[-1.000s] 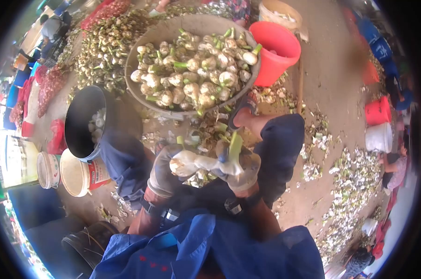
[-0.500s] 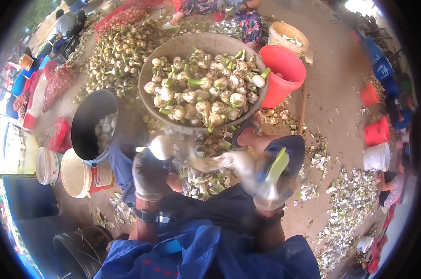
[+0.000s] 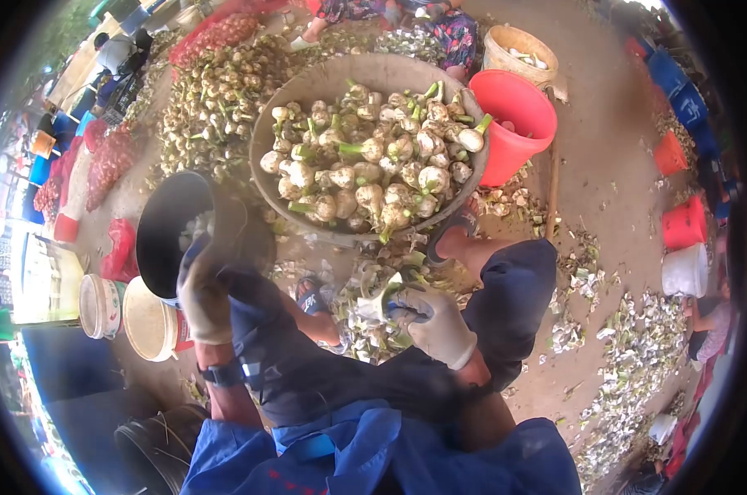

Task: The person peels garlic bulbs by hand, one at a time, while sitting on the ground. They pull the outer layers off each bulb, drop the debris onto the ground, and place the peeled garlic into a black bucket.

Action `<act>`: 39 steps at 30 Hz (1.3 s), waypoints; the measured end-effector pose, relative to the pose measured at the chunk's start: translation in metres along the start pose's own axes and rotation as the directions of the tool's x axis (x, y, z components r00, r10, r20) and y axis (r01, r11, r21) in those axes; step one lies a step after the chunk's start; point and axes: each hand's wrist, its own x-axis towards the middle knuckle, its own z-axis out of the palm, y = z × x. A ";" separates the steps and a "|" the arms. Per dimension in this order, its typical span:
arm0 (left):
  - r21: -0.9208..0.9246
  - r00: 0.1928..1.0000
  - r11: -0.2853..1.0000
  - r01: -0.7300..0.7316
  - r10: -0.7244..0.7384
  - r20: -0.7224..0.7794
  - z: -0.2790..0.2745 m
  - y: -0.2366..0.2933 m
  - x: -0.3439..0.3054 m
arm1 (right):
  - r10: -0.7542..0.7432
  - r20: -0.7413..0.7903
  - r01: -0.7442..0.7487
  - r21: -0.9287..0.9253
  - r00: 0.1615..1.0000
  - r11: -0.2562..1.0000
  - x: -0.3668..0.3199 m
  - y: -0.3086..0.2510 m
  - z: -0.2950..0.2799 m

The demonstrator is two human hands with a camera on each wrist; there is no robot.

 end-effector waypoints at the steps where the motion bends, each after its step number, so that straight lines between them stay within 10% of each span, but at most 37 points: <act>1: -0.260 0.984 0.950 0.175 -0.174 0.028 0.018 0.005 0.012 | -0.042 0.053 0.051 -0.168 0.998 0.985 0.005 0.000 -0.003; 3: -0.042 0.982 0.986 0.162 -0.156 0.108 0.061 0.016 0.028 | -0.015 0.057 0.028 -0.230 0.998 0.973 0.011 0.003 -0.005; 5: 0.432 0.948 0.861 -0.268 0.155 0.279 0.086 -0.025 0.054 | 0.081 0.035 -0.077 -0.092 0.996 0.993 0.015 -0.001 -0.007; 9: 0.530 0.931 0.841 -0.105 -0.104 0.350 0.122 -0.079 0.079 | 0.053 -0.066 -0.048 0.078 0.996 0.996 0.018 0.012 -0.004; 17: 0.298 0.909 0.935 -0.195 0.058 0.412 0.111 0.032 -0.021 | 0.119 -0.105 -0.089 0.256 0.987 0.963 0.014 0.016 0.002; 19: 0.244 0.849 0.954 -0.172 0.019 0.527 0.107 0.050 -0.047 | -0.183 -0.108 0.171 -0.110 0.977 0.979 0.019 0.005 0.006; 20: 0.250 0.818 0.964 0.092 -0.216 0.533 0.111 0.080 -0.062 | -0.301 -0.100 0.273 -0.227 0.948 0.935 0.018 0.008 0.014; 23: 0.287 0.678 0.857 -0.428 0.094 0.729 0.111 0.079 -0.074 | -0.325 0.059 0.329 -0.214 0.944 0.920 0.013 -0.001 0.022; 25: 0.271 0.653 0.867 -0.418 0.079 0.753 0.114 0.081 -0.078 | -0.294 0.115 0.312 -0.210 0.949 0.926 0.009 -0.006 0.023; 31: 0.136 0.714 0.981 0.136 -0.192 0.673 0.120 0.067 -0.091 | -0.233 -0.085 0.210 -0.221 0.969 0.953 -0.003 0.019 0.026; 33: 0.288 0.778 0.906 -0.310 0.068 0.624 0.123 0.068 -0.095 | -0.177 -0.255 0.171 -0.045 0.951 0.984 0.002 0.024 0.033; 39: 0.539 0.821 0.737 -0.408 0.036 0.570 0.130 0.042 -0.117 | -0.029 -0.268 0.010 -0.072 0.963 0.997 0.009 0.012 0.048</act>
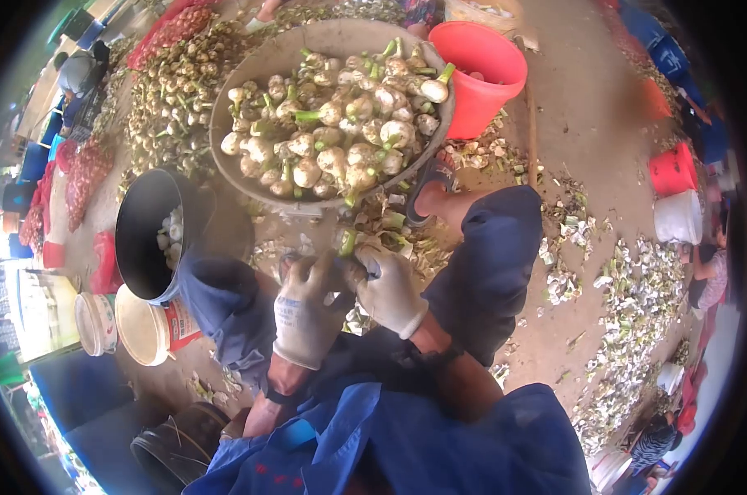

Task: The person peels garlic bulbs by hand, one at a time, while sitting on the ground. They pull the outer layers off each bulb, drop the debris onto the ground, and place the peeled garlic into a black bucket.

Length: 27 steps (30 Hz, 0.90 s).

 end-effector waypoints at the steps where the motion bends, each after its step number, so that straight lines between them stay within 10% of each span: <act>1: 0.003 1.000 1.000 -0.009 0.009 -0.021 0.000 0.002 0.000 | -0.010 0.032 0.008 0.043 0.999 0.999 0.002 0.002 -0.001; 12: -0.139 0.993 0.983 -0.117 0.117 -0.008 -0.013 0.002 0.004 | -0.106 0.214 0.108 0.001 0.971 0.994 -0.006 0.018 -0.025; 16: -0.418 0.987 0.900 0.122 -0.065 0.148 -0.025 0.006 0.002 | -0.046 0.244 0.051 -0.014 0.969 0.999 -0.010 0.010 -0.030; 18: -0.775 0.898 0.454 0.441 -0.225 0.379 -0.028 0.007 -0.002 | -0.076 0.213 0.084 -0.026 0.974 0.996 -0.011 0.005 -0.032; 20: -0.758 0.903 0.493 0.426 -0.174 0.394 -0.026 -0.004 -0.007 | -0.109 0.183 0.118 -0.039 0.977 0.992 -0.012 0.003 -0.030; 22: -0.846 0.892 -0.289 0.449 0.096 0.441 -0.014 -0.016 -0.010 | -0.213 0.023 0.191 0.360 0.977 0.913 -0.016 0.002 -0.024; 27: -0.652 0.793 -0.496 0.574 0.141 0.592 -0.004 -0.017 -0.011 | 0.142 0.073 -0.154 0.669 0.987 0.727 -0.023 0.004 -0.022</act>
